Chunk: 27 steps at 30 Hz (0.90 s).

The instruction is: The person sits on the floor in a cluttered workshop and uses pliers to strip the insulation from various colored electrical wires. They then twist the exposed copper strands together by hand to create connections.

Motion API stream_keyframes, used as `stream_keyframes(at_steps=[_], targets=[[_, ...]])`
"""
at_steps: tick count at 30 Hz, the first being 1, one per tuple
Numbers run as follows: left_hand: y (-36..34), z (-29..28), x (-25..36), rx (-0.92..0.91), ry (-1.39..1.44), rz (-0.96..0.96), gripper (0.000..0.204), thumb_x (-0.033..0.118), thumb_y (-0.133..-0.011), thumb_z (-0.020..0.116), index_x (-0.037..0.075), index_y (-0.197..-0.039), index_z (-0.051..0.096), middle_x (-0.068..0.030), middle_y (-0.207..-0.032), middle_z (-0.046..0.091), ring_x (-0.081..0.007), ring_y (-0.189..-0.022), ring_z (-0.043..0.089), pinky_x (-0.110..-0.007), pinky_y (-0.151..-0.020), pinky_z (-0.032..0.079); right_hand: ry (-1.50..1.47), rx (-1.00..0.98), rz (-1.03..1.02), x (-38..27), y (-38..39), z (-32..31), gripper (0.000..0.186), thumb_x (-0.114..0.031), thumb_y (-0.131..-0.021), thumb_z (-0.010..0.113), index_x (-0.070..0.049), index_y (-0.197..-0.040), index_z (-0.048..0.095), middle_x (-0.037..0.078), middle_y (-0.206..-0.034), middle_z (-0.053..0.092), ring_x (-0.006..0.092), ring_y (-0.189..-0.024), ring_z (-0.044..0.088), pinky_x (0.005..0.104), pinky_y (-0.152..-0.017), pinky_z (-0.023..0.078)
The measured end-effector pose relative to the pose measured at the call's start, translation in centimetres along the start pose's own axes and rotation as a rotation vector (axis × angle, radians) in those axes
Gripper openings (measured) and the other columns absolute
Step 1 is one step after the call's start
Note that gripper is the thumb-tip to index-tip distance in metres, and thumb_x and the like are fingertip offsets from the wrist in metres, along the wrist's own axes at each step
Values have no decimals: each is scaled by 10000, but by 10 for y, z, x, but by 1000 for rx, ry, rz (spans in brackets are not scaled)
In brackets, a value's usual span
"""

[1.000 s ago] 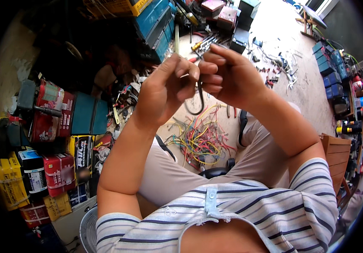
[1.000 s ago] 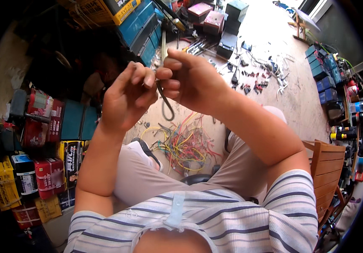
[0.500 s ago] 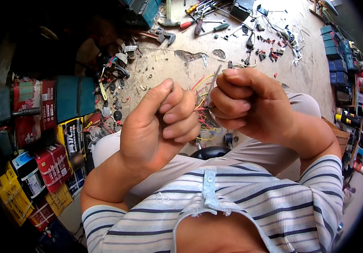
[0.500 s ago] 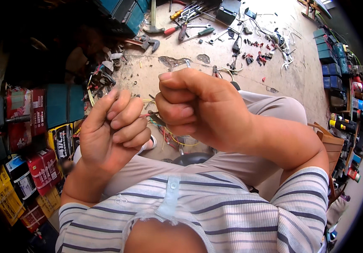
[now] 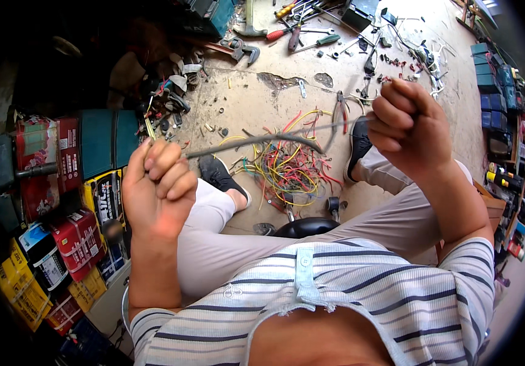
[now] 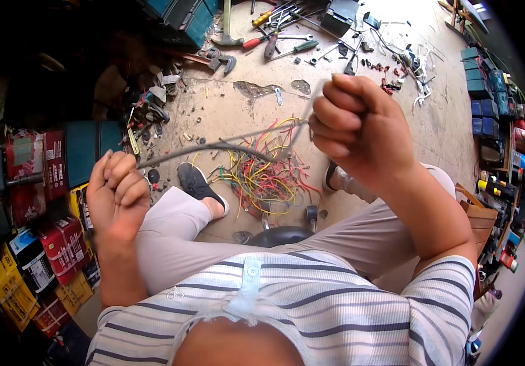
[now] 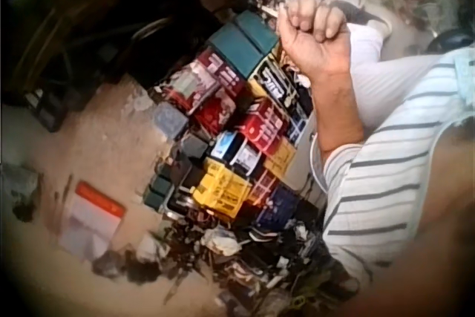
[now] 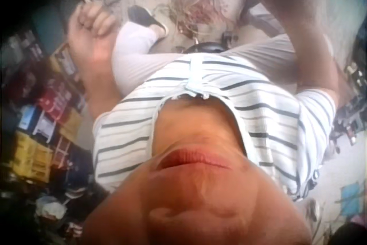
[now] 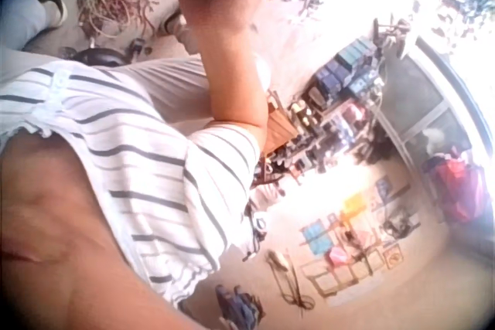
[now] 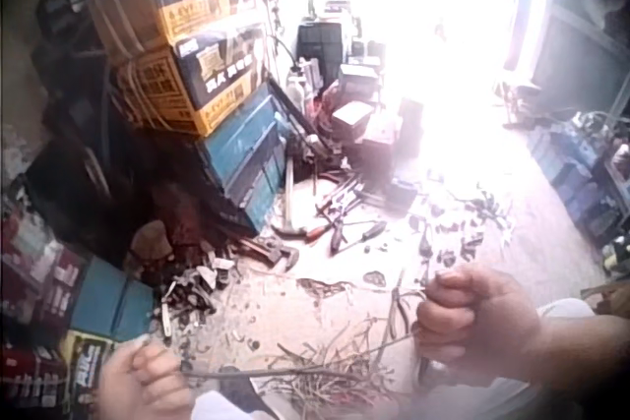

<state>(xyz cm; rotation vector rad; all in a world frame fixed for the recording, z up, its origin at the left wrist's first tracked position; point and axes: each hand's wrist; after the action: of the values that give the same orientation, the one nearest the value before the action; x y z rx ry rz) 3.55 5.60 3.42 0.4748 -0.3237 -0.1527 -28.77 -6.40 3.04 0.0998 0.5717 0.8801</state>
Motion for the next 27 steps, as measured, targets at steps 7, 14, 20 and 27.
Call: stream_keyframes(at_steps=[7,14,20,27], targets=[[-53,10,5,366,-167,313,270,195,-942,431,121,-685,393,17,-594,403,-148,-579,428,-350,-810,443,758,-388,-476,6,-33,22,419,-304,-958,353,17,-818,584,179,-953,648,228,-1024,534,357,-970,301],[-99,20,33,552,-156,457,245,76,-888,400,77,-644,388,11,-517,342,-107,-453,382,-239,-519,487,1106,-758,-471,67,-20,81,311,-234,-923,489,33,-775,553,126,-695,543,255,-707,535,364,-680,431],[-115,10,78,470,50,534,290,75,-810,354,131,-536,278,39,-456,257,-96,-344,181,-212,-329,162,1233,-640,-590,104,-36,86,317,-234,-916,494,12,-719,527,163,-583,470,316,-559,475,405,-565,399],[-148,-12,91,581,22,704,246,15,-697,266,161,-530,157,11,-457,194,-113,-341,167,-250,-365,108,1330,-361,-487,115,-19,100,316,-207,-938,461,29,-731,486,152,-640,431,302,-627,448,381,-602,389]])
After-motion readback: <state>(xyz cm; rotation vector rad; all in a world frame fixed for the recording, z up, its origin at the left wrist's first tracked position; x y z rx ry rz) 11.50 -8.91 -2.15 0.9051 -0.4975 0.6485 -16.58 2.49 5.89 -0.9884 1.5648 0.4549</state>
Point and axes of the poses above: each hand's wrist, its own y-axis away from the middle knuckle, its own z-axis out of the palm, x = y × z
